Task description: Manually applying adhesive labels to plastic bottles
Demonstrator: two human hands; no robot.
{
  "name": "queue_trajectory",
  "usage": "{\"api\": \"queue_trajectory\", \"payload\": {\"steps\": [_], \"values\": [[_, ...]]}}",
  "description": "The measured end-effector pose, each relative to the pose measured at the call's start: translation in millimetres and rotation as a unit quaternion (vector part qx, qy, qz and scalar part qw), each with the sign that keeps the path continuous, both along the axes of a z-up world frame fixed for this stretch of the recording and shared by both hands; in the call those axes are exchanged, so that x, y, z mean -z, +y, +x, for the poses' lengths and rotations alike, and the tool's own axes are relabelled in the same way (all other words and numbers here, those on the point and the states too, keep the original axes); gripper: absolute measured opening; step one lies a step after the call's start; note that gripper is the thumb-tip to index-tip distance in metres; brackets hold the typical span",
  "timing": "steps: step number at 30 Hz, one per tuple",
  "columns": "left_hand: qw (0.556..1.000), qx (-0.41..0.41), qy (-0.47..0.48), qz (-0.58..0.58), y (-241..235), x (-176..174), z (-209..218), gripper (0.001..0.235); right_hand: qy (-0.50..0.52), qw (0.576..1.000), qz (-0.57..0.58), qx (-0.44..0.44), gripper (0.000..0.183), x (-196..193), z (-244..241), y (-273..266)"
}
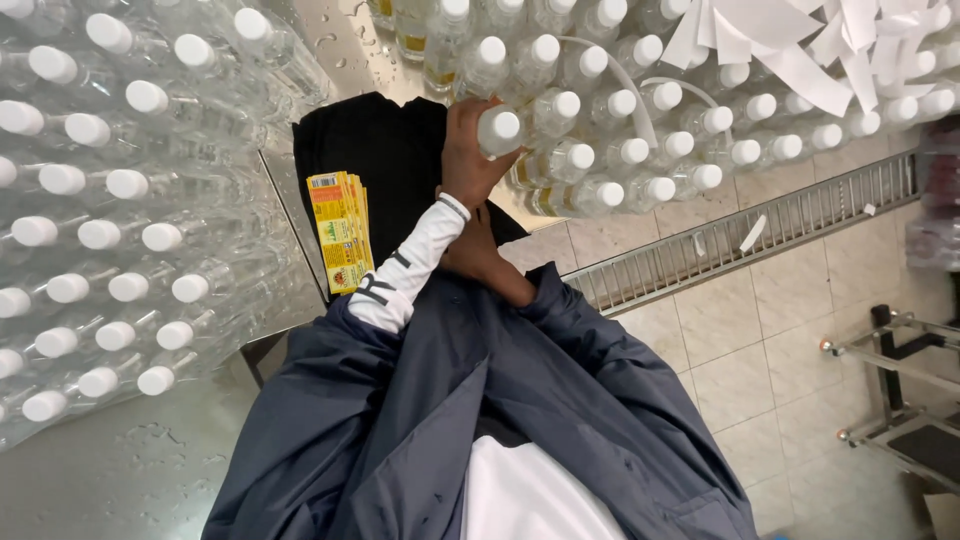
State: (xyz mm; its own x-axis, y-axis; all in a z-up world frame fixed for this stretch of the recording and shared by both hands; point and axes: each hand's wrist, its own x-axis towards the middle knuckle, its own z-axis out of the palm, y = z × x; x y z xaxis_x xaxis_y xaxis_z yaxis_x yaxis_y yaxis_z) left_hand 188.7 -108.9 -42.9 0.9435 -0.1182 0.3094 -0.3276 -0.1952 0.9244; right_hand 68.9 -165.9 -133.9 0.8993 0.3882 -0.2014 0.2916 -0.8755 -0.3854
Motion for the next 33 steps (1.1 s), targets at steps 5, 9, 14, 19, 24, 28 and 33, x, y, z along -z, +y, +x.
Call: {"api": "queue_trajectory", "payload": {"steps": [5, 9, 14, 19, 24, 28, 33], "values": [[0.995, -0.056, -0.052, 0.067, -21, 64, 1, 0.092, 0.009, 0.995, 0.058, 0.082, 0.106, -30, 0, 21], [0.983, -0.146, -0.074, 0.085, 4, 100, -5, 0.113, -0.083, 0.992, 0.095, 0.020, 0.096, -33, 6, 11], [0.963, -0.163, -0.004, 0.214, 123, 55, -94, 0.046, -0.163, 0.975, 0.003, 0.150, 0.112, -10, -3, -17], [0.912, -0.220, 0.083, 0.336, 184, 73, -206, 0.070, -0.137, 0.987, 0.071, 0.049, 0.078, -50, 35, 33], [0.859, -0.230, 0.107, 0.446, 165, 90, -219, 0.125, -0.111, 0.987, 0.064, -0.095, 0.077, -16, 118, 96], [0.855, -0.255, 0.039, 0.450, 153, 80, -203, 0.063, -0.137, 0.982, 0.028, -0.130, 0.072, -14, 128, 126], [0.866, -0.252, 0.044, 0.430, 150, 69, -215, 0.047, -0.119, 0.988, 0.023, -0.099, 0.075, -11, 117, 128]]}}
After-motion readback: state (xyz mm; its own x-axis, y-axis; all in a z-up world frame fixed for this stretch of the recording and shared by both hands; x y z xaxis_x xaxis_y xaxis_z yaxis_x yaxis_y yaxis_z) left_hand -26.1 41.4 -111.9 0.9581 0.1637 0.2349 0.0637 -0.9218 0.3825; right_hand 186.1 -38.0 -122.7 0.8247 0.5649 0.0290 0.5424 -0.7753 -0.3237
